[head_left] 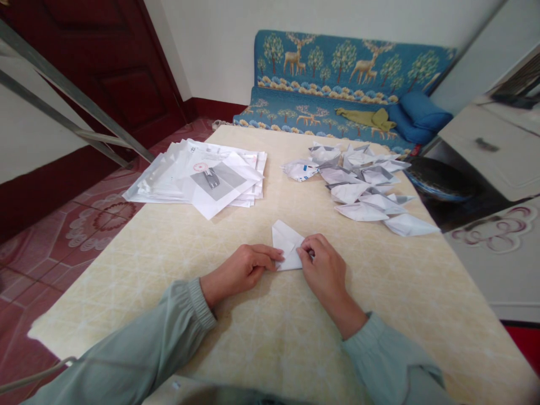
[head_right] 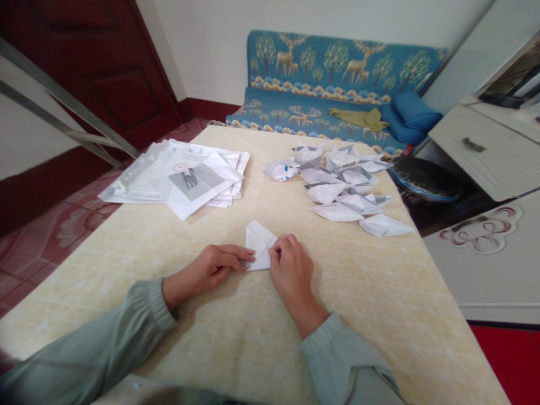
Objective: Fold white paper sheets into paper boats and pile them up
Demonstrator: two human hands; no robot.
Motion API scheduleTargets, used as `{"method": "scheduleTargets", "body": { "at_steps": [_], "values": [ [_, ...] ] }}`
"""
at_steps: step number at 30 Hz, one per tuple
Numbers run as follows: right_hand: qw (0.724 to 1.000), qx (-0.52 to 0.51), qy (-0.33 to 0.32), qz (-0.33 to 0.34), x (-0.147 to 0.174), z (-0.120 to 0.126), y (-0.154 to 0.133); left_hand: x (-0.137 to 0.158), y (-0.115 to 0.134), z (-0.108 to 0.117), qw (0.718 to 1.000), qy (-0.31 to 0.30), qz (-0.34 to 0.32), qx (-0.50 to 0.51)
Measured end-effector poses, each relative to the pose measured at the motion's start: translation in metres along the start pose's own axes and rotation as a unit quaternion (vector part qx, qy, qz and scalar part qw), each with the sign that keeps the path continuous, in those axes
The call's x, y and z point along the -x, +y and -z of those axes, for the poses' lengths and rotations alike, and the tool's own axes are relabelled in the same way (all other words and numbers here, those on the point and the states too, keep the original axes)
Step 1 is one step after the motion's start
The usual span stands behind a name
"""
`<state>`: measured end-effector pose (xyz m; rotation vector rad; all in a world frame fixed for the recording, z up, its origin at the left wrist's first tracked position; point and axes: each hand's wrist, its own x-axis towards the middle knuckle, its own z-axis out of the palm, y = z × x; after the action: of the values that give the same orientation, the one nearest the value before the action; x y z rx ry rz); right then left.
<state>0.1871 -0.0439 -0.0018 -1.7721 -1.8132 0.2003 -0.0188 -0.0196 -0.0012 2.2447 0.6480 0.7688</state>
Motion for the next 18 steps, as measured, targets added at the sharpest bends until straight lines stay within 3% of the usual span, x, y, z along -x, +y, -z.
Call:
{"method": "scheduleTargets", "body": {
  "at_steps": [12,18],
  "values": [
    [1.000,0.017,-0.008,-0.004,-0.001,0.002,-0.003,0.004,0.009,-0.003,0.985,-0.071,-0.014,-0.159],
    [1.000,0.021,-0.011,-0.004,0.000,0.002,-0.004,0.001,0.012,-0.004,0.978,-0.078,-0.019,-0.191]
  ]
}}
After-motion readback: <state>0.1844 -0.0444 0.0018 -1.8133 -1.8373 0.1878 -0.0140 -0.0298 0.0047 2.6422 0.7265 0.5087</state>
